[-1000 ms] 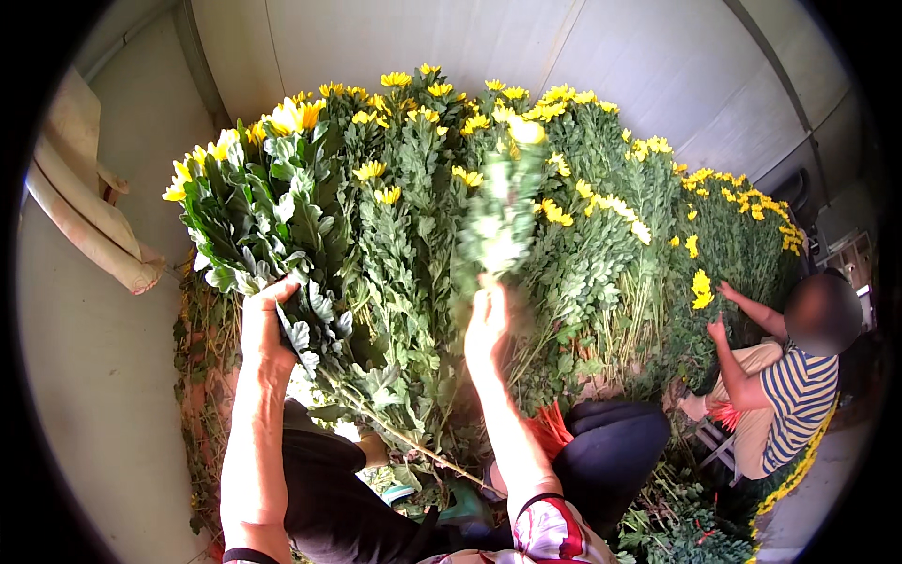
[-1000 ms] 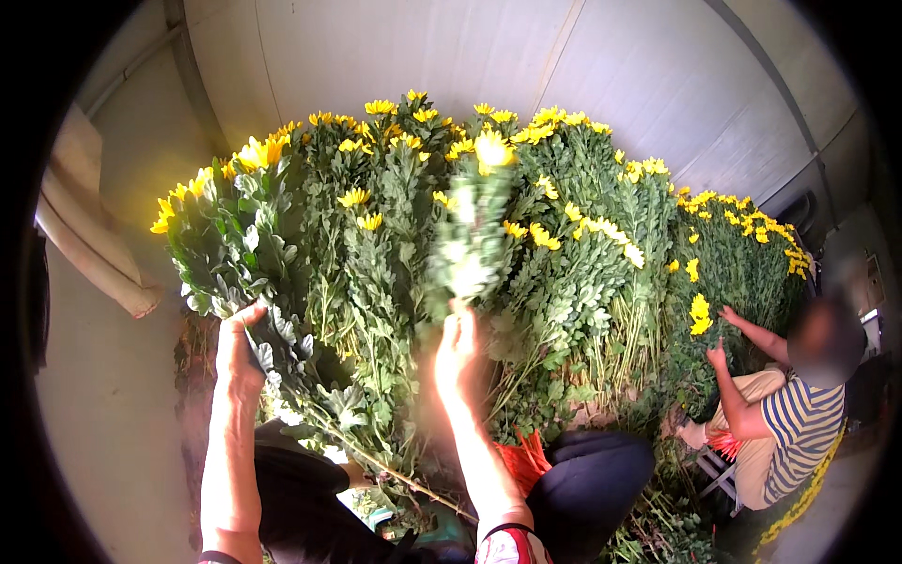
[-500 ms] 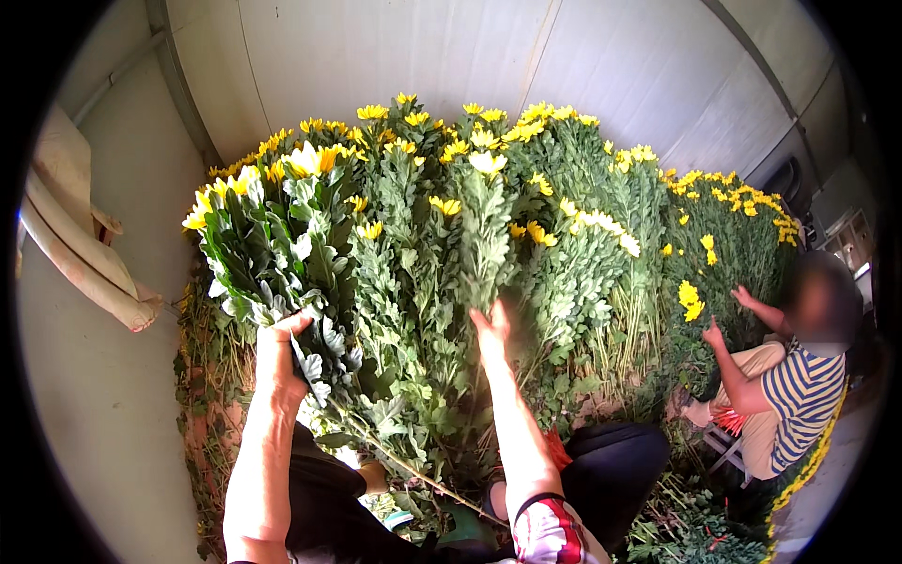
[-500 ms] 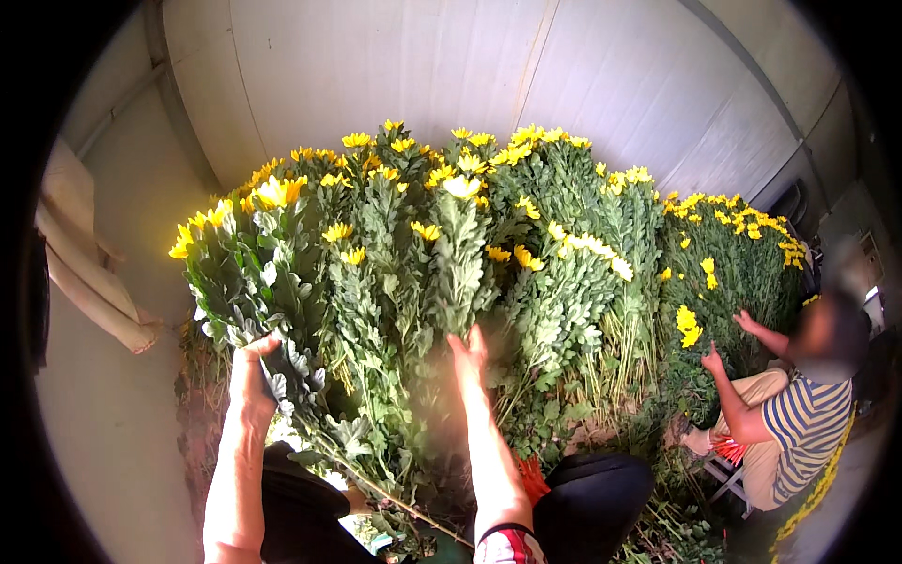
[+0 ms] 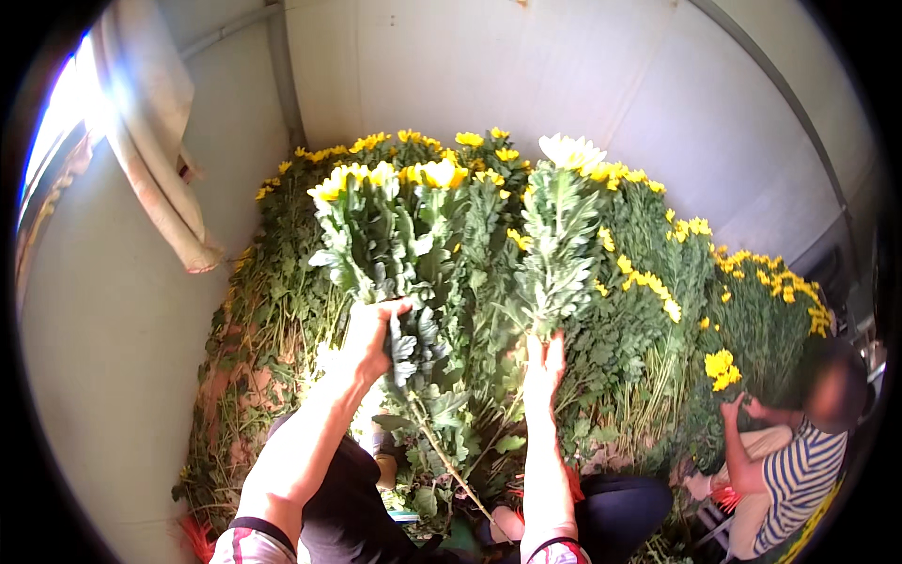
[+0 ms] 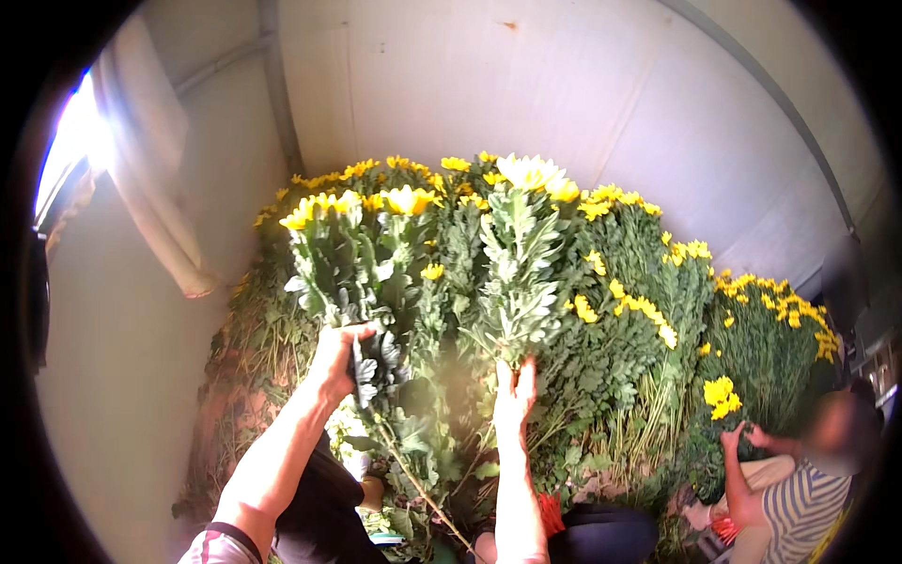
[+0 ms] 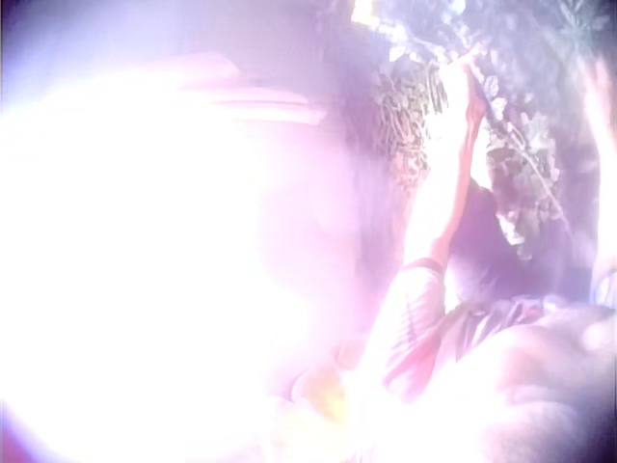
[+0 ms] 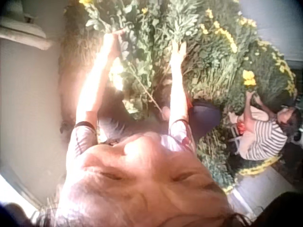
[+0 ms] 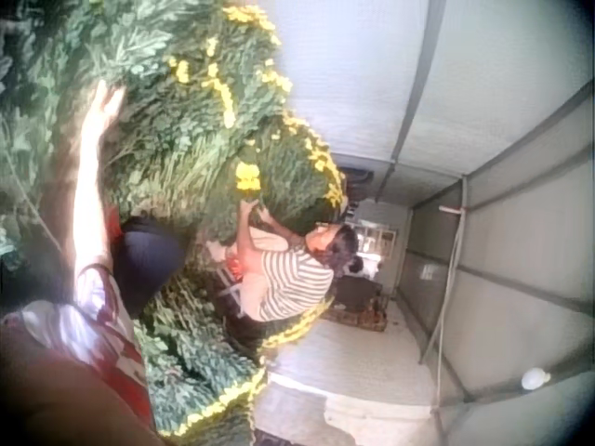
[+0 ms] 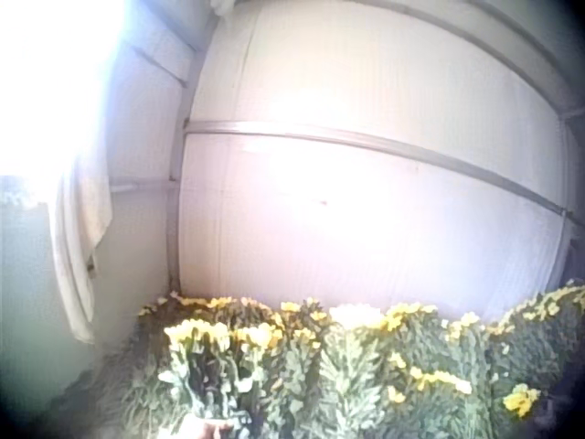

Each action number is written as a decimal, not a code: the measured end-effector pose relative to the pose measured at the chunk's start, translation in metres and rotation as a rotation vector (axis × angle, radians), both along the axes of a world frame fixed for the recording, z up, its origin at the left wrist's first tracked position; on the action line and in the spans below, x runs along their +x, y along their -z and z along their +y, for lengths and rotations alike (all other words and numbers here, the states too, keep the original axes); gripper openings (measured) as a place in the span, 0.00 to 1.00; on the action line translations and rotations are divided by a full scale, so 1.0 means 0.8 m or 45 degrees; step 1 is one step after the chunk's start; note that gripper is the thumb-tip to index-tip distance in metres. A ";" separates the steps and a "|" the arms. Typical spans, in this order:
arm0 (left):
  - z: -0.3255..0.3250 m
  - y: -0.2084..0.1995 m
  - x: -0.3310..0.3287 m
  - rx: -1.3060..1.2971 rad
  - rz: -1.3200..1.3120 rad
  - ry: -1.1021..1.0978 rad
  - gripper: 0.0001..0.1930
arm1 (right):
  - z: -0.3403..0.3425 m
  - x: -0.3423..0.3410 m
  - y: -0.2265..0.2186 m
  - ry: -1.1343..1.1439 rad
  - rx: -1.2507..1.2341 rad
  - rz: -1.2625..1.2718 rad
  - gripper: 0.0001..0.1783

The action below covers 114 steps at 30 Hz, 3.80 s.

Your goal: The person ties bunches of yellow flowers together by hand using red ties. They gather several flowers from a pile on the floor, align the stems, and wrap a red tie around the stems to secure them.

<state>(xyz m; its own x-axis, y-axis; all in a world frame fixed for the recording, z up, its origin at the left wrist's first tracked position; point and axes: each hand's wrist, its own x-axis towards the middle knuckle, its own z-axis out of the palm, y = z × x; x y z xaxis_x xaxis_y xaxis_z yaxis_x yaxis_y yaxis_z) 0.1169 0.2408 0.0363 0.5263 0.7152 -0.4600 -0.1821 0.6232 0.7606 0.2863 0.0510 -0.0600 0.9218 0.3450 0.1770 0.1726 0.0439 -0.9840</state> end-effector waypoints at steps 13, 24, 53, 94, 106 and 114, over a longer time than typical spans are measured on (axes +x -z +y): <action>0.010 0.017 -0.025 0.041 -0.127 -0.048 0.07 | 0.014 -0.180 -0.071 -0.414 -0.345 -0.441 0.12; 0.002 0.001 -0.045 -0.099 -0.450 0.187 0.14 | 0.010 -0.192 -0.086 -0.382 -0.394 -0.469 0.14; 0.010 0.025 -0.032 -0.055 -0.132 0.054 0.11 | 0.030 -0.194 -0.051 -0.481 -0.563 -0.476 0.20; 0.010 0.026 -0.042 0.086 0.136 -0.105 0.22 | -0.020 0.029 0.202 0.052 -0.745 0.634 0.60; 0.010 0.014 -0.043 0.121 0.115 -0.072 0.30 | 0.023 -0.057 0.180 -0.056 -0.694 0.233 0.62; 0.014 -0.001 -0.079 0.082 0.097 -0.194 0.33 | 0.090 -0.132 0.128 -0.089 -0.607 -0.328 0.34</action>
